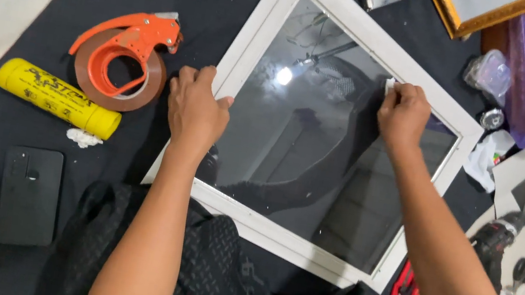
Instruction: Cleaning a glass frame and preparing a canvas for mounting in a workshop environment.
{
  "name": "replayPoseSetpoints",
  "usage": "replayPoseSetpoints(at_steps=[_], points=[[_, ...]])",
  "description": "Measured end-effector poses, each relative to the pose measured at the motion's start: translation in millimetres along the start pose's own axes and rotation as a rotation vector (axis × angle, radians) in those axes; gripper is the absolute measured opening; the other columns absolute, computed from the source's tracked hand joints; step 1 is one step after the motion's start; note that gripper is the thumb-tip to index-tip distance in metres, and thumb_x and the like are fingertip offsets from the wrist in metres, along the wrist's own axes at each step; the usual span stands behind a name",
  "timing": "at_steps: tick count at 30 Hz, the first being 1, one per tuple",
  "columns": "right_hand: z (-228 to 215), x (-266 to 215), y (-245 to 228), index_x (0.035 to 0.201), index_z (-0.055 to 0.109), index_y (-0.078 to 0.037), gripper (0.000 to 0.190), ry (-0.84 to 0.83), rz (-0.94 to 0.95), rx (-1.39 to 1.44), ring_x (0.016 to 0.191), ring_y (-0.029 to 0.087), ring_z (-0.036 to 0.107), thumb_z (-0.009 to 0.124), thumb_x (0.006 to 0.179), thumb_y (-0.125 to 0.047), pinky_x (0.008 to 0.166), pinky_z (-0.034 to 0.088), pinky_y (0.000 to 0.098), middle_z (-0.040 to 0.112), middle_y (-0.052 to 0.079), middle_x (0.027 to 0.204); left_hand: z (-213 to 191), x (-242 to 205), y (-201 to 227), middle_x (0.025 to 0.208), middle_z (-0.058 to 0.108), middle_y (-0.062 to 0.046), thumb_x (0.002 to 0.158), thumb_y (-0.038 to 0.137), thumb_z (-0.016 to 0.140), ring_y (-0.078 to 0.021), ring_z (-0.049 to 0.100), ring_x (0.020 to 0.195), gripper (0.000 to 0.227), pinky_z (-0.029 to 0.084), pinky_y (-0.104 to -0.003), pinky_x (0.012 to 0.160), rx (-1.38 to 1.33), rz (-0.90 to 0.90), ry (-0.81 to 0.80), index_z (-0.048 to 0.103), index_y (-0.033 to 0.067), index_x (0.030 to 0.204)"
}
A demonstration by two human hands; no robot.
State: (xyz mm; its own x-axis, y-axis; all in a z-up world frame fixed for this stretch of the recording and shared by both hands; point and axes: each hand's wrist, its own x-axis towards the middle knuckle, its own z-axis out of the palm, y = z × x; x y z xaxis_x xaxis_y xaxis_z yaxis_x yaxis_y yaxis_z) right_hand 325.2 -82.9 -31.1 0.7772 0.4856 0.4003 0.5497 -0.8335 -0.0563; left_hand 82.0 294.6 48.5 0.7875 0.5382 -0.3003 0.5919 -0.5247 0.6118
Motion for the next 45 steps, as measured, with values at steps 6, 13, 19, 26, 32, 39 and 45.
replayPoseSetpoints(at_steps=[6,13,19,26,32,39,45], points=[[-142.8,-84.2,-201.9,0.056,0.062,-0.008,0.033,-0.952,0.484,0.586,0.057,0.027,0.059,0.056,0.087,-0.015,0.072,0.051,0.0381,0.057,0.009,0.054,4.0,0.3,0.8,0.122,0.056,-0.017,0.09,0.019,0.076,-0.0385,0.056,0.11,0.055,0.05,-0.048,0.093,0.022,-0.032,-0.017,0.059,0.0027,0.14],[-25.6,-131.3,-102.8,0.073,0.063,-0.014,0.027,-0.641,-0.498,1.378,0.084,0.024,0.063,0.064,0.097,-0.026,0.078,0.052,0.037,0.066,0.003,0.085,2.3,-0.1,2.6,0.124,0.055,-0.018,0.091,0.02,0.075,-0.0403,0.055,0.112,0.055,0.049,-0.05,0.095,0.038,-0.044,-0.021,0.058,0.0022,0.14],[23.7,42.1,-19.5,0.086,0.065,-0.009,0.012,-0.241,-0.124,-0.176,0.079,0.028,0.065,0.068,0.094,-0.018,0.07,0.055,0.0413,0.057,0.004,0.08,1.3,1.2,1.7,0.121,0.056,-0.019,0.089,0.017,0.076,-0.0408,0.057,0.109,0.055,0.05,-0.05,0.092,0.007,-0.015,-0.012,0.059,0.0003,0.139],[-44.5,-64.9,-176.1,0.075,0.058,-0.011,0.019,-0.217,-0.157,0.266,0.074,0.036,0.06,0.066,0.092,-0.015,0.069,0.05,0.0451,0.055,0.009,0.077,-1.0,3.7,5.1,0.121,0.056,-0.02,0.089,0.016,0.076,-0.0416,0.057,0.109,0.055,0.049,-0.051,0.093,-0.017,-0.024,0.004,0.059,-0.0004,0.138],[-82.3,-109.1,-217.6,0.076,0.06,-0.007,0.022,-0.433,-0.739,0.872,0.076,0.031,0.062,0.057,0.096,-0.015,0.07,0.053,0.0399,0.06,0.01,0.082,4.3,0.6,1.9,0.123,0.055,-0.019,0.089,0.017,0.076,-0.0409,0.056,0.111,0.055,0.049,-0.05,0.093,-0.002,-0.037,-0.038,0.058,-0.0001,0.139],[33.3,66.1,-54.9,0.086,0.061,-0.013,0.013,-0.19,-0.267,-0.112,0.079,0.028,0.064,0.072,0.089,-0.018,0.071,0.054,0.039,0.054,0.003,0.081,0.5,1.2,1.0,0.122,0.056,-0.019,0.089,0.016,0.076,-0.0404,0.056,0.111,0.055,0.049,-0.049,0.094,-0.015,-0.043,-0.06,0.058,-0.0007,0.139],[-5.5,-1.3,-164.0,0.075,0.06,-0.009,0.017,-0.138,-0.163,0.279,0.072,0.037,0.058,0.067,0.09,-0.009,0.066,0.047,0.0451,0.054,0.01,0.076,2.5,1.5,2.9,0.124,0.055,-0.019,0.089,0.017,0.075,-0.0415,0.055,0.114,0.057,0.048,-0.05,0.098,-0.016,-0.065,-0.05,0.057,0.0002,0.141]])
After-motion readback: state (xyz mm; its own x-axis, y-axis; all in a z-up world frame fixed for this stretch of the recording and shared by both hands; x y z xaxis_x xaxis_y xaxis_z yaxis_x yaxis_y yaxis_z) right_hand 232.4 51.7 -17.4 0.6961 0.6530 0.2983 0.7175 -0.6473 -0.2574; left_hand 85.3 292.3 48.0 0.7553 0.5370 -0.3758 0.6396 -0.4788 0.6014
